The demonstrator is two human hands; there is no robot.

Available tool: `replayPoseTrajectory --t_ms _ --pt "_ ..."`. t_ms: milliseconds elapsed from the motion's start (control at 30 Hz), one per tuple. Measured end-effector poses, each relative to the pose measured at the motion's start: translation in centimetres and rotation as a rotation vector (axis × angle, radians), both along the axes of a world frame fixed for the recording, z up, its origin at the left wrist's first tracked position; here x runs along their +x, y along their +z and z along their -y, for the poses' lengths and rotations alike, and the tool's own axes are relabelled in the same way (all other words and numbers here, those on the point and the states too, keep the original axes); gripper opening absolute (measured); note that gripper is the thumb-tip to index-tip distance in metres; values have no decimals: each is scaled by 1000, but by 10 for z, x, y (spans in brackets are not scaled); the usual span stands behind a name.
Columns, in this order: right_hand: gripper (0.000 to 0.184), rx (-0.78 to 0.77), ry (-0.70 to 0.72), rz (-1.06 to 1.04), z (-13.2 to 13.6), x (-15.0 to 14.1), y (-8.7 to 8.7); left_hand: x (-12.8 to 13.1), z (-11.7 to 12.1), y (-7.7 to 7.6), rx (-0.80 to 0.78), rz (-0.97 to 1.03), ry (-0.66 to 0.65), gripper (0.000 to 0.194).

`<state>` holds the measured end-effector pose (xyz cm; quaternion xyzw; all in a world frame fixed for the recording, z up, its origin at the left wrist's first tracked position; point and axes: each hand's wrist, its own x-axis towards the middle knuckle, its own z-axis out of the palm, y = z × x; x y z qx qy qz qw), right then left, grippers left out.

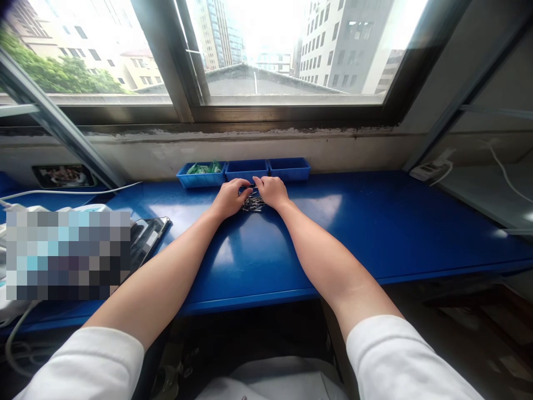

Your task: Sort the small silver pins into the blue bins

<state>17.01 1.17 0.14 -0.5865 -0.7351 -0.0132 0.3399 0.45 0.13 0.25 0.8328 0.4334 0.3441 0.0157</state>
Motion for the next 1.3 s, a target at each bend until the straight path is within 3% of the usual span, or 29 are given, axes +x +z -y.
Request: replayPoseTrajectory --t_ms 300,600,767,933,1133,1300 --pt "59 77 25 -147 0 -4 2 2 1 3 30 33 -29 15" --pt "64 -116 271 -599 3 -2 4 1 5 7 -60 -40 136 23" --pt "70 -182 316 -700 6 0 7 0 5 8 -92 -53 149 25" --pt "63 -180 335 -765 6 2 8 -1 4 7 -69 -49 123 25" --pt "48 -38 130 -712 -1 8 6 -1 3 5 -124 -31 206 36" --pt "39 21 -101 -450 -5 20 4 -4 2 2 -202 -86 212 54"
